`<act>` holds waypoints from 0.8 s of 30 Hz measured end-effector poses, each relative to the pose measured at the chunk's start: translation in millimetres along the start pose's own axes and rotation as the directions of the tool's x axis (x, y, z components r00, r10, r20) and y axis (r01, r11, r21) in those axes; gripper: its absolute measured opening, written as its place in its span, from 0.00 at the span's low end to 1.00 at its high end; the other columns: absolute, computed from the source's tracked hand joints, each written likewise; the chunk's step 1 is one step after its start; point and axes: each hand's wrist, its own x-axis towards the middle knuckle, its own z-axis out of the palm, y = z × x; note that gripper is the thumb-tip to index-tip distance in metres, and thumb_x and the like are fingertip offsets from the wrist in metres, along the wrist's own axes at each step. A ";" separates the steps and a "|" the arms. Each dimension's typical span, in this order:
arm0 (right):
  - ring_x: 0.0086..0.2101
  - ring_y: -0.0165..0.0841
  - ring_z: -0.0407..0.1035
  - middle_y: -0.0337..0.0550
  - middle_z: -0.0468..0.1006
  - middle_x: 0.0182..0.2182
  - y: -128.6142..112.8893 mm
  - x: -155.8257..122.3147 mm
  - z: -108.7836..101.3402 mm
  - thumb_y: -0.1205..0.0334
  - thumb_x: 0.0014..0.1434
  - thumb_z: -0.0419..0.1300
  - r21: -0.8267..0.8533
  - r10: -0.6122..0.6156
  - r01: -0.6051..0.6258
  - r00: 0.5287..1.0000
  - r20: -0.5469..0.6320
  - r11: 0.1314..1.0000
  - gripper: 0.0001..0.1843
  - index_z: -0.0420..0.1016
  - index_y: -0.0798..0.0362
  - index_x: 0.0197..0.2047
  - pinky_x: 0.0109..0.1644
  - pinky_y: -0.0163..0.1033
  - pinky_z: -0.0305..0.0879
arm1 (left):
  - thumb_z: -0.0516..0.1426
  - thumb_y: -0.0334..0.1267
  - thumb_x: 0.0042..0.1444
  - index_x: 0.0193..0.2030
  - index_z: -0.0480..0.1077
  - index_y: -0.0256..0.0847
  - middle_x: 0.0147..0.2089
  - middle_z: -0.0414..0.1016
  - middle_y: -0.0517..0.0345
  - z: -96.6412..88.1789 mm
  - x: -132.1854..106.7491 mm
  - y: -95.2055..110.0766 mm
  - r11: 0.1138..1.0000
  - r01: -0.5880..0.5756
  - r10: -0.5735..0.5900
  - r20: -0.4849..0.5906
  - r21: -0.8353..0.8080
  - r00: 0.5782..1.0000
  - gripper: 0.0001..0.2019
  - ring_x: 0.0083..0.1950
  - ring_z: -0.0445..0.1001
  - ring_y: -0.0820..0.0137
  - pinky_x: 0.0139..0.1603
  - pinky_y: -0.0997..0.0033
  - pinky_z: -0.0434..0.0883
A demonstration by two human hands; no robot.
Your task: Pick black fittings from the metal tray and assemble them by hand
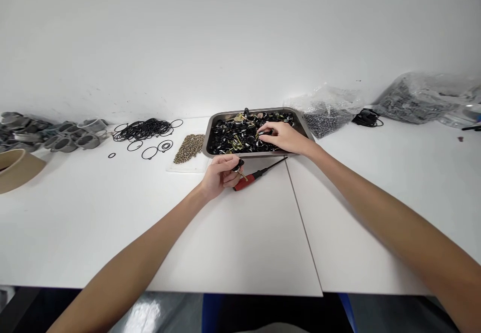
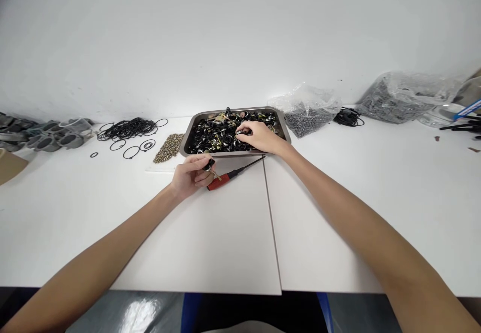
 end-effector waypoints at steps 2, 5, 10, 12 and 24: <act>0.48 0.43 0.72 0.50 0.78 0.49 -0.2 0.0 0.1 0.59 0.61 0.60 -0.008 -0.003 0.003 1.000 0.000 1.000 0.14 0.80 0.54 0.48 0.56 0.48 0.65 | 0.64 0.47 0.57 0.30 0.70 0.31 0.17 0.46 0.63 -0.5 0.0 -0.5 1.000 0.001 -0.001 0.002 0.011 1.000 0.18 0.17 0.43 0.79 0.18 0.79 0.46; 0.48 0.42 0.72 0.49 0.78 0.49 0.6 0.1 0.4 0.59 0.61 0.59 -0.013 -0.011 0.011 1.000 -0.002 1.000 0.14 0.80 0.54 0.47 0.56 0.47 0.65 | 0.66 0.46 0.55 0.28 0.69 0.32 0.18 0.47 0.63 -0.6 0.9 -0.9 1.000 0.004 -0.004 -0.006 0.014 1.000 0.18 0.17 0.43 0.79 0.18 0.80 0.46; 0.48 0.42 0.72 0.48 0.79 0.48 2.5 1.0 2.0 0.60 0.61 0.60 -0.021 -0.034 0.034 0.999 -0.009 0.999 0.13 0.80 0.54 0.47 0.56 0.47 0.65 | 0.67 0.46 0.54 0.29 0.70 0.32 0.17 0.46 0.64 -0.3 1.6 -1.4 1.000 0.004 -0.004 -0.017 0.024 1.000 0.18 0.17 0.42 0.80 0.17 0.80 0.46; 0.48 0.42 0.72 0.48 0.79 0.48 2.5 1.1 2.5 0.60 0.61 0.59 -0.026 -0.040 0.039 0.999 -0.013 0.999 0.13 0.80 0.54 0.46 0.56 0.47 0.65 | 0.67 0.47 0.54 0.29 0.70 0.32 0.17 0.45 0.64 -0.2 1.6 -1.3 1.000 0.008 -0.008 -0.018 0.029 1.000 0.18 0.17 0.42 0.80 0.17 0.80 0.46; 0.49 0.43 0.70 0.49 0.77 0.50 1.7 0.1 2.8 0.58 0.64 0.55 -0.123 -0.063 0.065 0.998 0.022 0.990 0.14 0.78 0.53 0.48 0.55 0.46 0.64 | 0.66 0.47 0.56 0.32 0.72 0.31 0.18 0.41 0.66 -0.2 1.9 -0.2 0.998 0.056 -0.056 -0.018 0.024 0.998 0.18 0.17 0.42 0.80 0.18 0.80 0.45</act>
